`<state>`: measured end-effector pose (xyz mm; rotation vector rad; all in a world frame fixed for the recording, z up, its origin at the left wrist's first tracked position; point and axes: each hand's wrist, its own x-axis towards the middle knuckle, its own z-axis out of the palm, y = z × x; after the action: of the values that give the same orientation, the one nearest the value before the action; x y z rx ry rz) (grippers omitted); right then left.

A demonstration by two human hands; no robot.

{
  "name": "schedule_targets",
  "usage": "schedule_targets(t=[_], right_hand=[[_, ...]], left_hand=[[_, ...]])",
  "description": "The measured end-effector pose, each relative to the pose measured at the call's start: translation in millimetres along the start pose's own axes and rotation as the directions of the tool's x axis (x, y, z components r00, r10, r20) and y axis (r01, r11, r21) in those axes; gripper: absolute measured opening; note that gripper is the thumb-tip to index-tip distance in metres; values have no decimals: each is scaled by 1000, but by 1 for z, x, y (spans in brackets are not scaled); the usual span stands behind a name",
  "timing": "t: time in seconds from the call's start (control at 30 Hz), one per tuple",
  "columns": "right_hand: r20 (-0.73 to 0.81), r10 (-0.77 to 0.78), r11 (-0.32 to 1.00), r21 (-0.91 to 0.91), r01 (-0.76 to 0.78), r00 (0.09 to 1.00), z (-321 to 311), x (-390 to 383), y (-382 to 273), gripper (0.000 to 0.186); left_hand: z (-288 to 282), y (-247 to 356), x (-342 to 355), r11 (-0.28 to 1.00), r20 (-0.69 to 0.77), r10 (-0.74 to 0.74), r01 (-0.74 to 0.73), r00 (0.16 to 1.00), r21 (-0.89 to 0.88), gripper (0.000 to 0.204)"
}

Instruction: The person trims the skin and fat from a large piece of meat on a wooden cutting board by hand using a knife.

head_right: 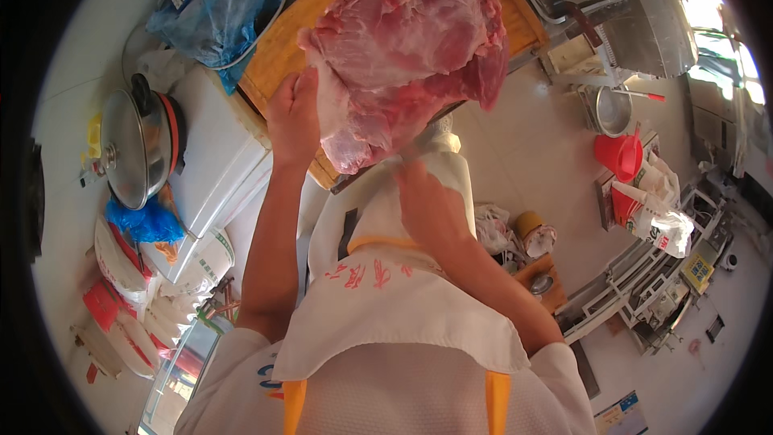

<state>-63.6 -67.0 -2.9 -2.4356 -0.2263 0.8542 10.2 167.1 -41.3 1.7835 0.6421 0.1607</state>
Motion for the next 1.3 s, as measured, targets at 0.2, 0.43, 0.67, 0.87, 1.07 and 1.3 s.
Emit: schedule_targets(t=[0.2, 0.43, 0.67, 0.87, 1.07, 1.3], right_hand=[[-105, -104, 986, 117, 116, 989, -10, 9, -29, 23], [-206, -240, 970, -98, 224, 949, 3, 54, -31, 25], [-29, -40, 998, 56, 41, 999, -2, -13, -16, 26], [-182, -194, 980, -70, 184, 964, -3, 54, -60, 25], [-56, -123, 974, -199, 109, 991, 1, 27, -33, 25], [-89, -200, 963, -203, 179, 976, -14, 24, -72, 25]], left_hand=[[-7, -4, -2, 1000, -15, -23, 23, 1000, 18, 46], [-6, -9, -2, 998, 2, -34, 34, 999, -58, 46], [-13, -34, -6, 961, -31, -138, 126, 990, -246, 45], [-10, -27, -16, 976, -39, -118, 108, 992, -186, 44], [-17, -28, -17, 963, -71, -164, 145, 984, -227, 42], [-17, -35, -25, 948, -90, -151, 118, 984, -297, 45]])
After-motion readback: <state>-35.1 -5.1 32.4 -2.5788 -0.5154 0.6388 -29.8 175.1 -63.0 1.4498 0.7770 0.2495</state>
